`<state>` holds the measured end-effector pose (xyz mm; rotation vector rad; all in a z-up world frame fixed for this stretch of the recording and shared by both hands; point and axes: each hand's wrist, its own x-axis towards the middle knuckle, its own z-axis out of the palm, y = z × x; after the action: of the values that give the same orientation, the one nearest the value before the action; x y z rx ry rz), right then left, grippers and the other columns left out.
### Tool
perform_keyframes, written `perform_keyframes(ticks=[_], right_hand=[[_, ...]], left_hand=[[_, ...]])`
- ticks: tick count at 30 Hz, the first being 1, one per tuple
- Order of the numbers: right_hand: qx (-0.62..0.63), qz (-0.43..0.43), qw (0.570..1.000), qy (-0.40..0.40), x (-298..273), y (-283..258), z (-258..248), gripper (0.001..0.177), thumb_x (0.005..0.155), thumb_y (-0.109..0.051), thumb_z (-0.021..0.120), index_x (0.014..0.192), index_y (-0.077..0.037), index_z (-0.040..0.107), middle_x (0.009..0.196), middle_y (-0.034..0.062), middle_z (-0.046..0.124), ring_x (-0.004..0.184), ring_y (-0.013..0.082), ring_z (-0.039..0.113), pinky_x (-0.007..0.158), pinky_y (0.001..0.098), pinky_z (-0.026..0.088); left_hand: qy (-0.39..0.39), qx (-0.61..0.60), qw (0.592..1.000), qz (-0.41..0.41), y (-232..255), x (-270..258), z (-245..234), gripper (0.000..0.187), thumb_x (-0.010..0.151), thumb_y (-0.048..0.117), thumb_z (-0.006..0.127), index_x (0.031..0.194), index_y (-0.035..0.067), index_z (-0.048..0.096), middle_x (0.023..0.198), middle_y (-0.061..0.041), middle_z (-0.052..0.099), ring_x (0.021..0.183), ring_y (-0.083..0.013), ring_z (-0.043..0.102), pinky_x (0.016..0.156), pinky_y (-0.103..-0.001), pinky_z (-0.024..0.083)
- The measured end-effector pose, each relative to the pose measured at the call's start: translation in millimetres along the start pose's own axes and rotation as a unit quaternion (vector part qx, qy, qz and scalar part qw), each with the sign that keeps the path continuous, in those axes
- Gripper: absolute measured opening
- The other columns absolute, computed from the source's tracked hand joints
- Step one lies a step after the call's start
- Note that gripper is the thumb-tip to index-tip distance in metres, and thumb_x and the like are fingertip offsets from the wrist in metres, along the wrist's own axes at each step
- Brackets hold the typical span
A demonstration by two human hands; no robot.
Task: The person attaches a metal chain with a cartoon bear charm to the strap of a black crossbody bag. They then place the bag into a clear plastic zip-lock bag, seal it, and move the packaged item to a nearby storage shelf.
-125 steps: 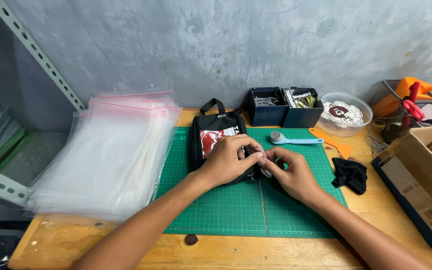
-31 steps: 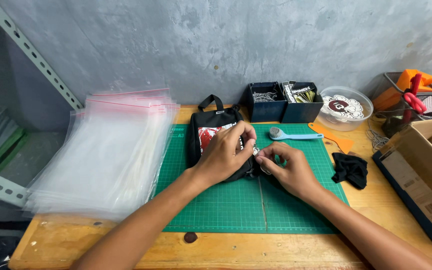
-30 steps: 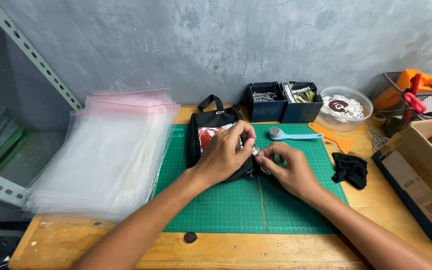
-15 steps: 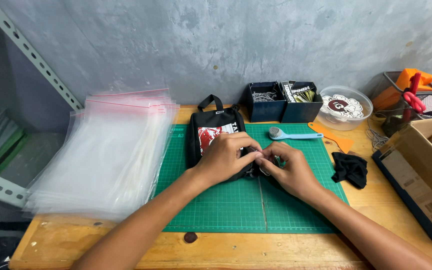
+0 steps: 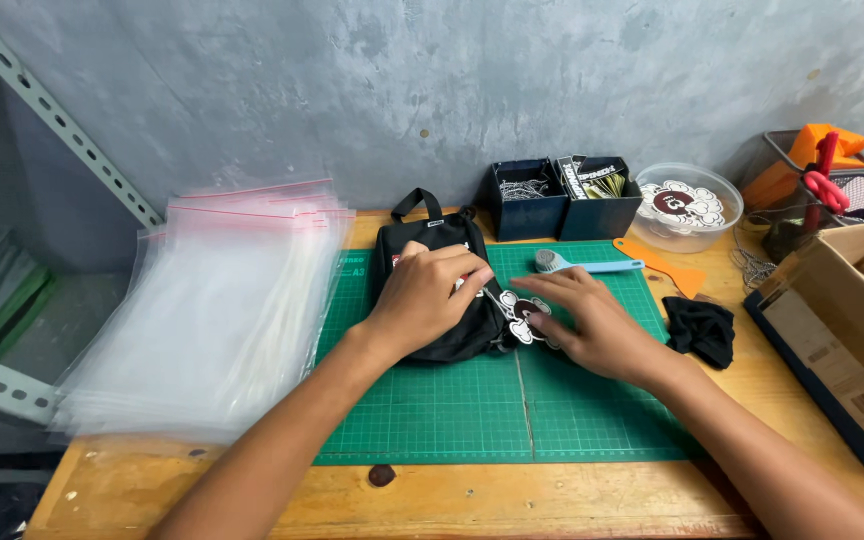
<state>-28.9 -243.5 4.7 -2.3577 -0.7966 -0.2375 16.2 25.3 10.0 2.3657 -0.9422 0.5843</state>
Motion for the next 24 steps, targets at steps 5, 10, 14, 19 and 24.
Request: perform_keyframes(ticks=[5, 10, 14, 19, 24], right_hand=[[0.027, 0.049, 0.998, -0.014, -1, 35, 9, 0.049, 0.102, -0.017, 0.077, 0.151, -0.011, 0.073, 0.12, 0.0136, 0.085, 0.117, 0.0378, 0.072, 0.098, 0.0537, 0.055], [0.222, 0.226, 0.947, -0.048, 2, 33, -13, 0.033, 0.1, -0.004, 0.077, 0.131, 0.0, 0.084, 0.091, 0.0131, 0.086, 0.085, 0.021, 0.072, 0.073, 0.0345, 0.059], [0.458, 0.301, 0.835, -0.049, 2, 24, -20, 0.026, 0.099, 0.004, 0.075, 0.123, 0.011, 0.076, 0.09, 0.0152, 0.082, 0.071, 0.0187, 0.071, 0.065, 0.0293, 0.06], [0.539, 0.339, 0.771, -0.004, 7, 13, 3, 0.039, 0.099, 0.001, 0.079, 0.135, 0.01, 0.068, 0.109, 0.0198, 0.084, 0.09, 0.0241, 0.084, 0.085, 0.0384, 0.072], [0.501, 0.329, 0.798, 0.065, 7, 1, 18, 0.05, 0.096, 0.002, 0.085, 0.141, 0.011, 0.064, 0.101, 0.0268, 0.082, 0.093, 0.0351, 0.085, 0.094, 0.0519, 0.073]], left_hand=[[-0.069, 0.036, 0.997, -0.02, -10, -3, -1, 0.036, 0.115, 0.025, 0.05, 0.142, 0.02, 0.074, 0.129, -0.005, 0.081, 0.118, -0.0312, 0.078, 0.107, -0.051, 0.049], [-0.106, 0.169, 0.978, -0.066, -58, -12, 10, 0.052, 0.107, 0.019, 0.053, 0.159, 0.021, 0.063, 0.153, -0.01, 0.065, 0.143, -0.0336, 0.063, 0.112, -0.057, 0.049], [-0.118, 0.176, 0.962, -0.171, -73, -10, 4, 0.054, 0.11, 0.028, 0.058, 0.162, 0.015, 0.06, 0.163, -0.024, 0.055, 0.15, -0.0434, 0.055, 0.111, -0.066, 0.049], [-0.101, 0.17, 0.951, -0.238, -100, -12, 15, 0.058, 0.113, 0.038, 0.058, 0.164, 0.012, 0.058, 0.159, -0.026, 0.06, 0.142, -0.0469, 0.063, 0.114, -0.068, 0.049], [-0.048, 0.122, 0.961, -0.242, -100, -8, 4, 0.047, 0.11, 0.026, 0.066, 0.151, 0.004, 0.068, 0.14, -0.023, 0.071, 0.117, -0.0469, 0.08, 0.097, -0.057, 0.065]])
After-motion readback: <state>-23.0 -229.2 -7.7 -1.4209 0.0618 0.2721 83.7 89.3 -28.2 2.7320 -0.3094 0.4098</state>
